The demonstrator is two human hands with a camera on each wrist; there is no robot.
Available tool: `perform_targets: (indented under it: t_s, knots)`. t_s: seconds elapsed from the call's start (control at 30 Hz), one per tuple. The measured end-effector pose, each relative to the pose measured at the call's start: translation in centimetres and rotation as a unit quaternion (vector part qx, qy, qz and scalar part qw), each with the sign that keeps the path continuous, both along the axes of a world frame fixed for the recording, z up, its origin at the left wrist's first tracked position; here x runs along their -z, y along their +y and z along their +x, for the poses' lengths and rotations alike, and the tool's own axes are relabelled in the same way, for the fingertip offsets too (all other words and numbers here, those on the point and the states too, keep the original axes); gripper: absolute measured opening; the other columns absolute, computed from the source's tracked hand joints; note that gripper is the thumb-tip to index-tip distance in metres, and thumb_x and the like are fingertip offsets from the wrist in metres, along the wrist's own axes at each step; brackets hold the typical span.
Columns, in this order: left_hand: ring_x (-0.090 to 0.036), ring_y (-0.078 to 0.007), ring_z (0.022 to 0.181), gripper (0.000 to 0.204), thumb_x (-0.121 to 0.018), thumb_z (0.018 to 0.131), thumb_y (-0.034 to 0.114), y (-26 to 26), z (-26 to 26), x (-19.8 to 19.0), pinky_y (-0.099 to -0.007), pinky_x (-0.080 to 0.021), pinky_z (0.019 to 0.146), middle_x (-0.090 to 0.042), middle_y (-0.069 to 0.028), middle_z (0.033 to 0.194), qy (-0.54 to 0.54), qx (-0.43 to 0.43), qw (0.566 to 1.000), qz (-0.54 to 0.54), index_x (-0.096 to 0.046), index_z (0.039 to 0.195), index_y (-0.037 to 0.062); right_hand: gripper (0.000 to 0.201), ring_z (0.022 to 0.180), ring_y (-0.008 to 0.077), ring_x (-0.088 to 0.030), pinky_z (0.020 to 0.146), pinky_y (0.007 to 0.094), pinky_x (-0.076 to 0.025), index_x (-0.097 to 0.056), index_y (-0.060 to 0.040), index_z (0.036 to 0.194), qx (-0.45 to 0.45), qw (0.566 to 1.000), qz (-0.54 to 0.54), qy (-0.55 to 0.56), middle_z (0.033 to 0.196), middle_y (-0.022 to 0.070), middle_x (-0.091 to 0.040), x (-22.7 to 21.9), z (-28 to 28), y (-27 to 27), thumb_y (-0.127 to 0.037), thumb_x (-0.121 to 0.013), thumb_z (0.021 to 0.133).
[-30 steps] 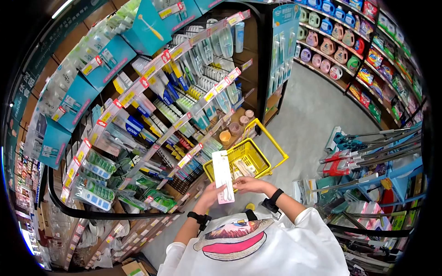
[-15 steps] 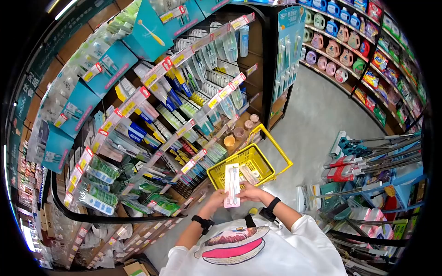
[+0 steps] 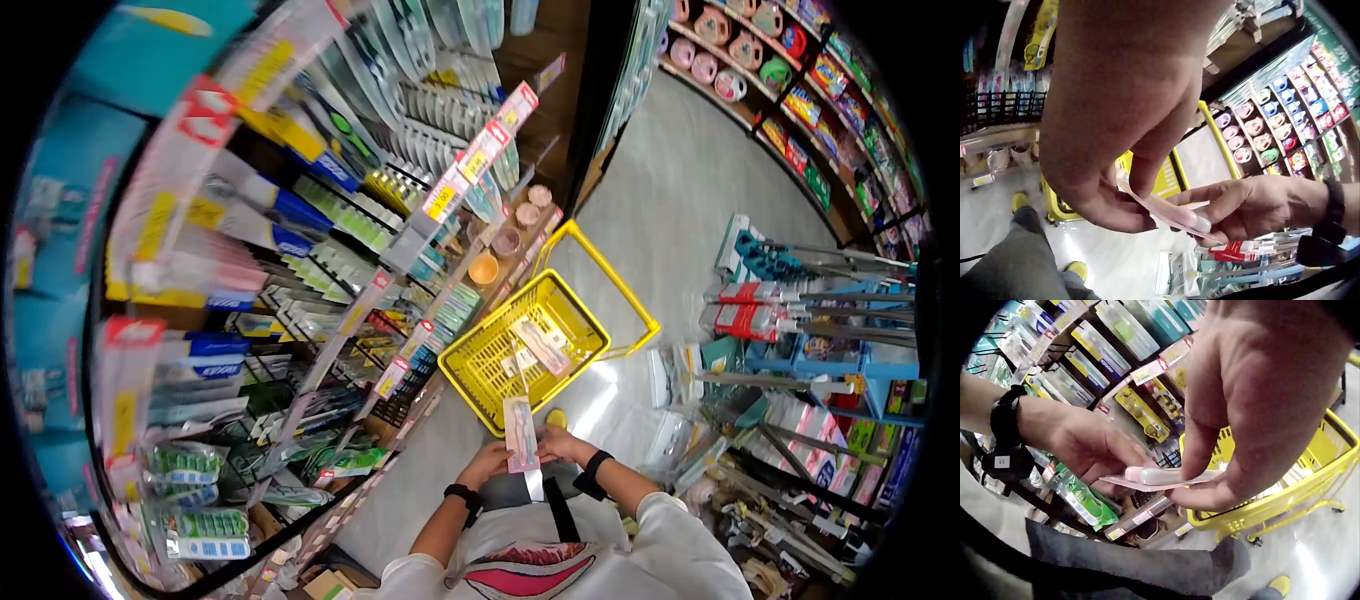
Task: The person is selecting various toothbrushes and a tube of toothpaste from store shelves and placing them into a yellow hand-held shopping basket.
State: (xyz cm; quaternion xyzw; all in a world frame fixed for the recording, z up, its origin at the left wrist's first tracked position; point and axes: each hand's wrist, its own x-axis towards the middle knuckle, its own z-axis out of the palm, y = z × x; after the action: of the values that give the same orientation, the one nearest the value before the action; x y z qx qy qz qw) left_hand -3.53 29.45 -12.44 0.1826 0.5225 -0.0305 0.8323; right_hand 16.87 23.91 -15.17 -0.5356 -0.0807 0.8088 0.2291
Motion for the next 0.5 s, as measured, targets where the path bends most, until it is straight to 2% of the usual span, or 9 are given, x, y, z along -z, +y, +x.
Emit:
perform_targets:
  t_s: [0.03, 0.07, 0.13, 0.17, 0.3, 0.37, 0.4, 0.47, 0.5]
  knots:
    - [-0.062, -0.0173, 0.089, 0.026, -0.053, 0.086, 0.009, 0.3, -0.1, 1.1, -0.0290, -0.050, 0.078, -0.061, -0.0077, 0.102, 0.012, 0.019, 1.000, 0.000, -0.054, 0.111, 0.0015, 0.058, 0.077, 0.0260, -0.063, 0.064, 0.0348, -0.055, -0.032, 0.0025, 0.121, 0.004, 1.000, 0.009, -0.012, 0.089, 0.0169, -0.058, 1.3, -0.4, 0.0, 0.011, -0.060, 0.071]
    - [-0.062, -0.0173, 0.089, 0.026, -0.053, 0.086, 0.009, 0.5, -0.4, 2.1, -0.0290, -0.050, 0.078, -0.061, -0.0077, 0.102, 0.017, 0.026, 0.999, -0.016, -0.054, 0.111, 0.0015, 0.062, 0.074, 0.0253, -0.062, 0.062, 0.0334, -0.053, -0.032, -0.0005, 0.124, -0.045, 0.998, 0.003, -0.046, 0.089, 0.0163, -0.058, 2.6, -0.7, 0.1, 0.010, -0.061, 0.070]
    - [-0.062, -0.0180, 0.087, 0.024, -0.054, 0.085, 0.009, 1.5, -0.5, 3.4, -0.0299, -0.051, 0.076, -0.062, -0.0082, 0.100, 0.033, 0.085, 0.996, 0.003, -0.056, 0.108, 0.0005, 0.060, 0.074, 0.0244, -0.060, 0.061, 0.0323, -0.051, -0.036, -0.0001, 0.122, -0.015, 0.998, 0.025, -0.060, 0.090, 0.0156, -0.057, 1.0, -1.0, 2.0, 0.009, -0.061, 0.068]
    - [-0.061, -0.0154, 0.088, 0.021, -0.056, 0.084, 0.009, 1.8, -1.0, 5.2, -0.0285, -0.050, 0.079, -0.062, -0.0078, 0.098, 0.010, 0.072, 0.997, -0.012, -0.058, 0.103, -0.0010, 0.060, 0.074, 0.0244, -0.060, 0.061, 0.0323, -0.051, -0.036, -0.0001, 0.122, -0.007, 0.998, 0.013, -0.055, 0.090, 0.0156, -0.057, 1.9, -1.3, 2.6, 0.009, -0.061, 0.068]
    - [-0.060, -0.0130, 0.079, 0.016, -0.057, 0.082, 0.007, 4.5, -0.6, 7.3, -0.0270, -0.050, 0.071, -0.061, -0.0059, 0.089, 0.050, 0.087, 0.995, 0.009, -0.059, 0.097, 0.0007, 0.050, 0.076, 0.0213, -0.058, 0.060, 0.0300, -0.048, -0.046, 0.0008, 0.113, 0.004, 0.987, 0.056, -0.149, 0.089, 0.0141, -0.057, 8.1, -2.8, 2.8, 0.007, -0.062, 0.066]
    - [-0.057, -0.0128, 0.070, 0.013, -0.059, 0.078, 0.001, 5.6, -0.7, 10.0, -0.0268, -0.047, 0.063, -0.059, -0.0042, 0.081, 0.094, 0.202, 0.963, 0.154, -0.058, 0.092, 0.0018, 0.049, 0.076, 0.0204, -0.058, 0.061, 0.0300, -0.048, -0.047, 0.0005, 0.112, -0.028, 0.971, 0.101, -0.215, 0.087, 0.0128, -0.058, 11.3, -3.0, 3.3, 0.006, -0.063, 0.065]
    - [-0.057, -0.0128, 0.070, 0.013, -0.059, 0.078, 0.001, 6.0, -0.5, 10.6, -0.0268, -0.047, 0.063, -0.059, -0.0042, 0.081, 0.095, 0.207, 0.963, 0.147, -0.058, 0.092, 0.0018, 0.049, 0.076, 0.0200, -0.058, 0.062, 0.0302, -0.049, -0.047, 0.0004, 0.111, -0.054, 0.956, 0.133, -0.256, 0.087, 0.0121, -0.059, 13.4, -3.2, 3.3, 0.005, -0.063, 0.065]
    - [-0.056, -0.0142, 0.067, 0.012, -0.060, 0.075, -0.003, 7.1, 0.1, 12.0, -0.0278, -0.046, 0.060, -0.057, -0.0032, 0.076, 0.136, 0.178, 0.932, 0.284, -0.056, 0.086, 0.0005, 0.050, 0.076, 0.0190, -0.059, 0.062, 0.0298, -0.049, -0.048, -0.0020, 0.111, -0.031, 0.955, 0.095, -0.280, 0.086, 0.0108, -0.060, 14.2, -3.7, 4.8, 0.004, -0.063, 0.065]
    - [-0.056, -0.0142, 0.067, 0.012, -0.060, 0.075, -0.003, 7.7, 0.2, 13.0, -0.0278, -0.046, 0.060, -0.057, -0.0032, 0.076, 0.137, 0.181, 0.933, 0.278, -0.056, 0.086, 0.0005, 0.051, 0.077, 0.0206, -0.059, 0.063, 0.0308, -0.049, -0.048, -0.0042, 0.112, -0.012, 0.944, 0.106, -0.312, 0.087, 0.0115, -0.060, 16.1, -4.2, 5.0, 0.005, -0.062, 0.064]
